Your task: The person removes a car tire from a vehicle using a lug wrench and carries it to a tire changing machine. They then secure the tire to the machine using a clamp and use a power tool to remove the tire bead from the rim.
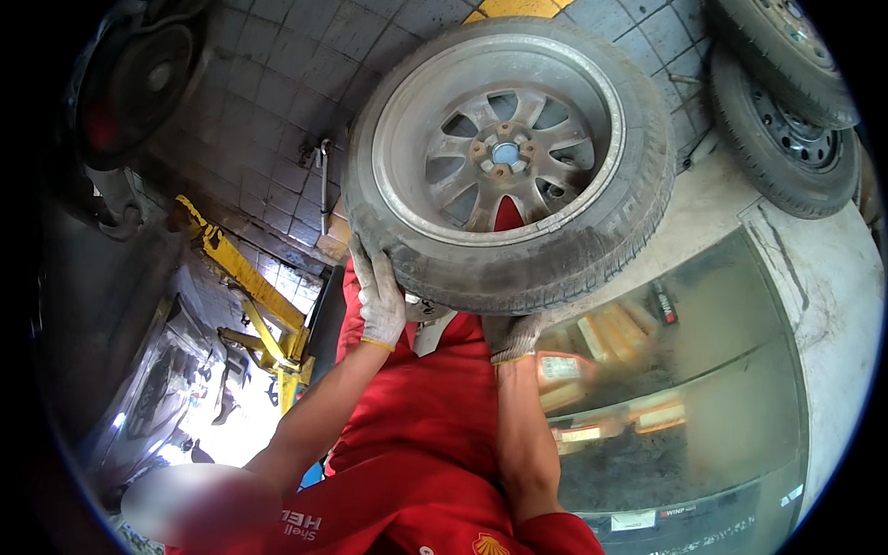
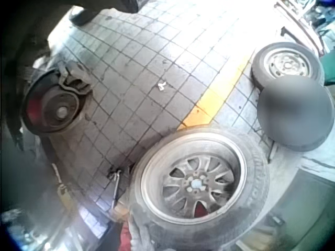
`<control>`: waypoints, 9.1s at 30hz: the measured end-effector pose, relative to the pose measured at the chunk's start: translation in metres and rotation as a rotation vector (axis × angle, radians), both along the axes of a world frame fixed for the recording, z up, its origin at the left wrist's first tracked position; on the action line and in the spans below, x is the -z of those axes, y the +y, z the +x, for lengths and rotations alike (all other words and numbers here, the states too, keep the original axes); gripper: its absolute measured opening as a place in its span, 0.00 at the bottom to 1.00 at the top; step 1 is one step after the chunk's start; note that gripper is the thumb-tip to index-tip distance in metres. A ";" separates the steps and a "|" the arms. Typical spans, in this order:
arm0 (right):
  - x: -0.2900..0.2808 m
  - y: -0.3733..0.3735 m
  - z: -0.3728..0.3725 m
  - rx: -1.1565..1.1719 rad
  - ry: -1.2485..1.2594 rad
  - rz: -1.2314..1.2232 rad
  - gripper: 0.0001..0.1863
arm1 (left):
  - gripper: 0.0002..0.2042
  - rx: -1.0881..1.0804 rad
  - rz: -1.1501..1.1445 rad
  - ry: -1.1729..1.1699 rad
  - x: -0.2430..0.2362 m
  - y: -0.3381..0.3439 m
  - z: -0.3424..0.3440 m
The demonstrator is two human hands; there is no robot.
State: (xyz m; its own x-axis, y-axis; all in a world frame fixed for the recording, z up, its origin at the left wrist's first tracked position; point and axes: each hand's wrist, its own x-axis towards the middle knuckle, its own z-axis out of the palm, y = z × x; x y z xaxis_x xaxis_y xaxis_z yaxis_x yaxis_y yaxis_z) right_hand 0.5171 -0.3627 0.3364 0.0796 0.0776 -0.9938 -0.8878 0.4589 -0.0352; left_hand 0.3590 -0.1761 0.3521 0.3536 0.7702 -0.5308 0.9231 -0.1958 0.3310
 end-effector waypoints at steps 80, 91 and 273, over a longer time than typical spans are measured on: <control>-0.108 0.368 0.478 -0.990 -0.743 -1.071 0.35 | 0.26 0.164 0.068 -0.535 -0.071 0.355 0.577; -0.112 0.411 0.611 -1.028 -0.660 -1.019 0.36 | 0.34 -0.115 0.044 -0.413 -0.085 0.280 0.590; -0.158 0.731 2.990 0.015 -0.111 -0.627 0.82 | 0.57 1.641 -0.263 0.020 -0.158 0.557 3.327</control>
State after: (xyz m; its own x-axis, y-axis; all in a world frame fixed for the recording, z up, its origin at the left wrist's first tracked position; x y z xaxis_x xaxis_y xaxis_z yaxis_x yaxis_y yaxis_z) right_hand 3.5071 0.3684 0.4944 0.1810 -0.5178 -0.8361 -0.8573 0.3335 -0.3922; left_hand 3.6856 0.3811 0.5097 0.6364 -0.4954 -0.5913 -0.1907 -0.8437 0.5017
